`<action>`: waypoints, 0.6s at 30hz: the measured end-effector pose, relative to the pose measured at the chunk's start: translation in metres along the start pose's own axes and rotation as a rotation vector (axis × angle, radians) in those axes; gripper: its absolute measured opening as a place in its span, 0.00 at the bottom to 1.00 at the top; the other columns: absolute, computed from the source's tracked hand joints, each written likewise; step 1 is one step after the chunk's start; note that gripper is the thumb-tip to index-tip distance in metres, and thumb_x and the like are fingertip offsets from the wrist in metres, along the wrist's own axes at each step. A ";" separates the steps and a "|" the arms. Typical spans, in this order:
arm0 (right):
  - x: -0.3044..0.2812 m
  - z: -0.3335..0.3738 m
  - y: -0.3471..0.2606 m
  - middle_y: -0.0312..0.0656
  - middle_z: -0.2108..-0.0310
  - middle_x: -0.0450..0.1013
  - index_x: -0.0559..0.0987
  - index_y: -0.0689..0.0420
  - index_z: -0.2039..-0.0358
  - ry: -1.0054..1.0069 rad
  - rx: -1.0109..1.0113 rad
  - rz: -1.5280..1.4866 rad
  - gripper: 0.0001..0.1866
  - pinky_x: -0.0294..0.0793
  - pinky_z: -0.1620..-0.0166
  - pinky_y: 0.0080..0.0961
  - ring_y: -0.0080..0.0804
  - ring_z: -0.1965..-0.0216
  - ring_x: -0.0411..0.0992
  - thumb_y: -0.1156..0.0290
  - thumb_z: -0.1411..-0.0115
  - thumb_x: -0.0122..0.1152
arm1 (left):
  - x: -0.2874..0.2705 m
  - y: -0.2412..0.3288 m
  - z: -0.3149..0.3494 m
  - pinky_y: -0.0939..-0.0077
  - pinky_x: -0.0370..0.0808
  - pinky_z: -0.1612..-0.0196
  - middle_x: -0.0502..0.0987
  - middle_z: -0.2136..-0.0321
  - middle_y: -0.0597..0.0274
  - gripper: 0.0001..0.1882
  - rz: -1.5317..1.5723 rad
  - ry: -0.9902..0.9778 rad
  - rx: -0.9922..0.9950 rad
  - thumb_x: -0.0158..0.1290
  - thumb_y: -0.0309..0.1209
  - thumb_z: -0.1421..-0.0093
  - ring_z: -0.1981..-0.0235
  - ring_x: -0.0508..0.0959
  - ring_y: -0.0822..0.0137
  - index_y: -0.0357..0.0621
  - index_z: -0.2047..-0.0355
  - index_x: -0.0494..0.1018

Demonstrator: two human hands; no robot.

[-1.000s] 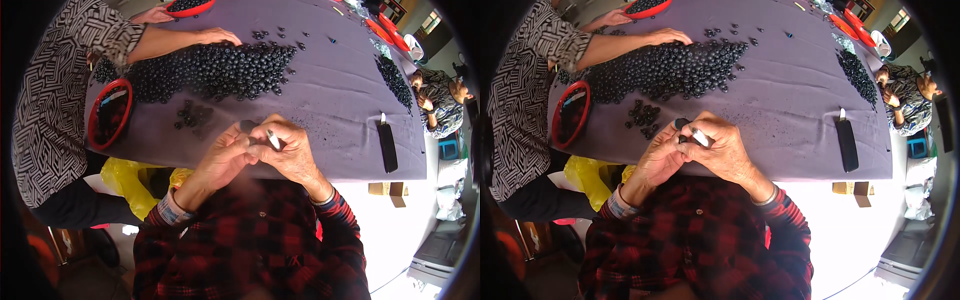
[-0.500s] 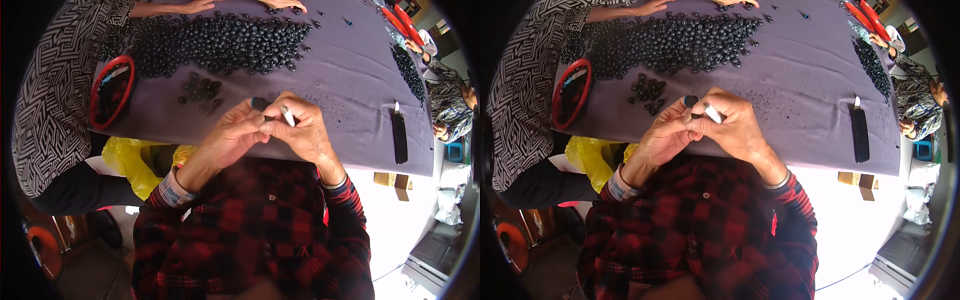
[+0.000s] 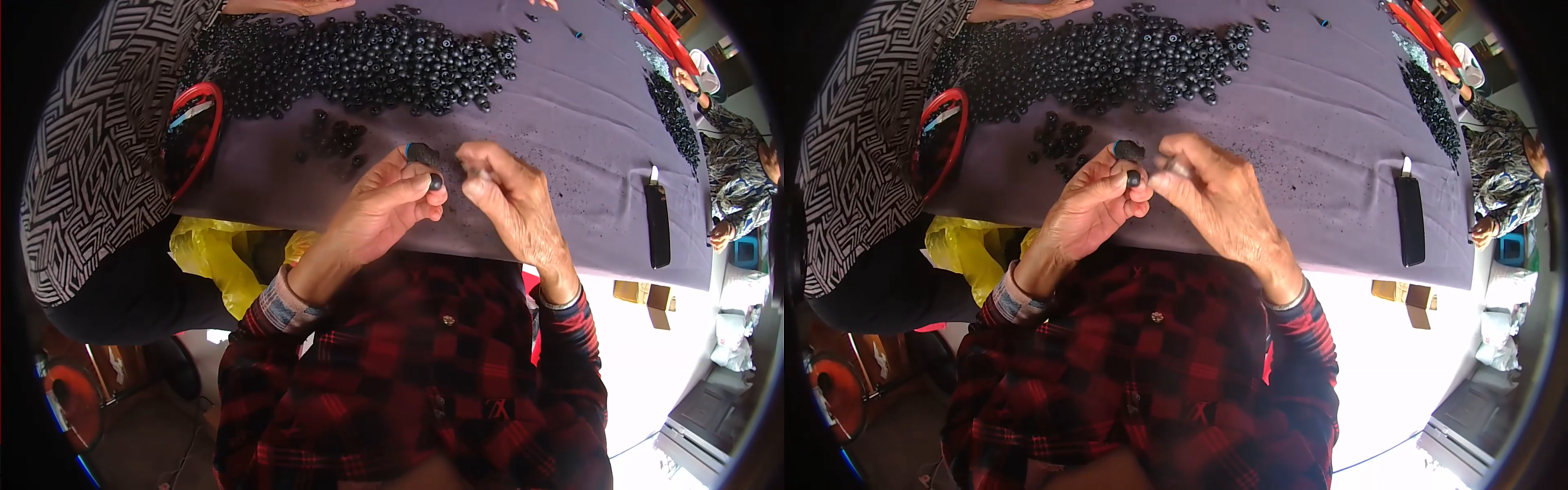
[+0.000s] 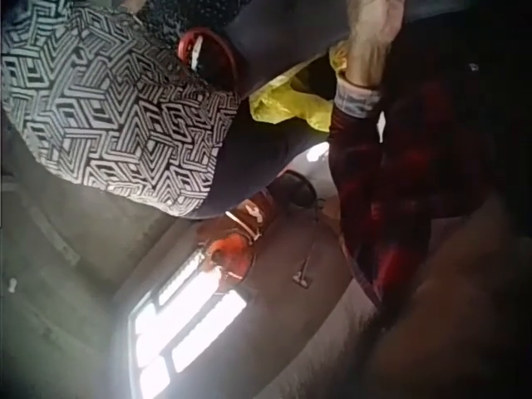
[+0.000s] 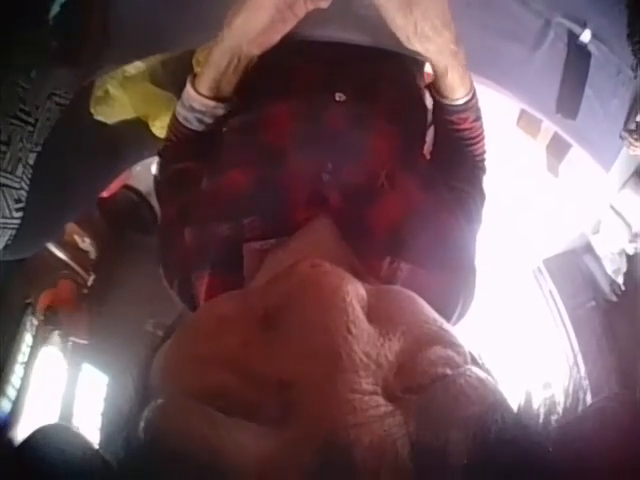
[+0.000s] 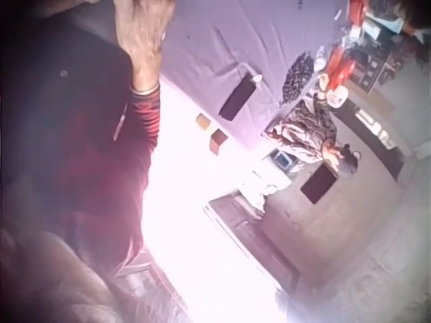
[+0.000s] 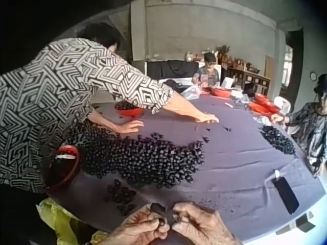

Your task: The person trims small black objects with a utility knife.

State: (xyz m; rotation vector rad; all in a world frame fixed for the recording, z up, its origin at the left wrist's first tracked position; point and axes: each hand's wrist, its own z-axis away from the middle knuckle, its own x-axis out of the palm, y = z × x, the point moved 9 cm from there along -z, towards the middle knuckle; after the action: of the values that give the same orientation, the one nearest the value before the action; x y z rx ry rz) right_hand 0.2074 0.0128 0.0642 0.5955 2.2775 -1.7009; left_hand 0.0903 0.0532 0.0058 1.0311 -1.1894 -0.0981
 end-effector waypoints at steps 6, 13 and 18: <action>0.010 0.009 -0.032 0.41 0.75 0.72 0.77 0.57 0.62 -0.003 -0.265 0.220 0.11 0.72 0.73 0.29 0.38 0.75 0.74 0.66 0.42 0.63 | 0.006 0.008 0.000 0.78 0.69 0.64 0.72 0.70 0.68 0.14 -0.037 0.020 0.014 0.50 0.29 0.36 0.67 0.72 0.75 0.45 0.52 0.63; 0.012 0.012 -0.021 0.35 0.76 0.71 0.79 0.52 0.67 0.020 -0.276 0.313 0.09 0.72 0.76 0.33 0.38 0.76 0.73 0.63 0.47 0.66 | -0.006 -0.010 -0.005 0.78 0.69 0.64 0.71 0.69 0.69 0.13 0.008 0.019 0.017 0.49 0.29 0.36 0.67 0.72 0.75 0.44 0.52 0.63; 0.014 0.009 -0.012 0.35 0.77 0.71 0.79 0.52 0.67 0.007 -0.276 0.349 0.10 0.72 0.76 0.33 0.37 0.76 0.73 0.63 0.48 0.66 | -0.012 -0.016 -0.011 0.78 0.69 0.64 0.71 0.69 0.70 0.13 0.038 -0.006 0.003 0.49 0.29 0.36 0.66 0.71 0.75 0.44 0.52 0.63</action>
State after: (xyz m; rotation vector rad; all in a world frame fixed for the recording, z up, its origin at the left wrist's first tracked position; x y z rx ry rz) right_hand 0.1895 0.0036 0.0658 0.8730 2.1996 -1.2024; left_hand 0.1013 0.0578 -0.0145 1.0112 -1.2139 -0.0698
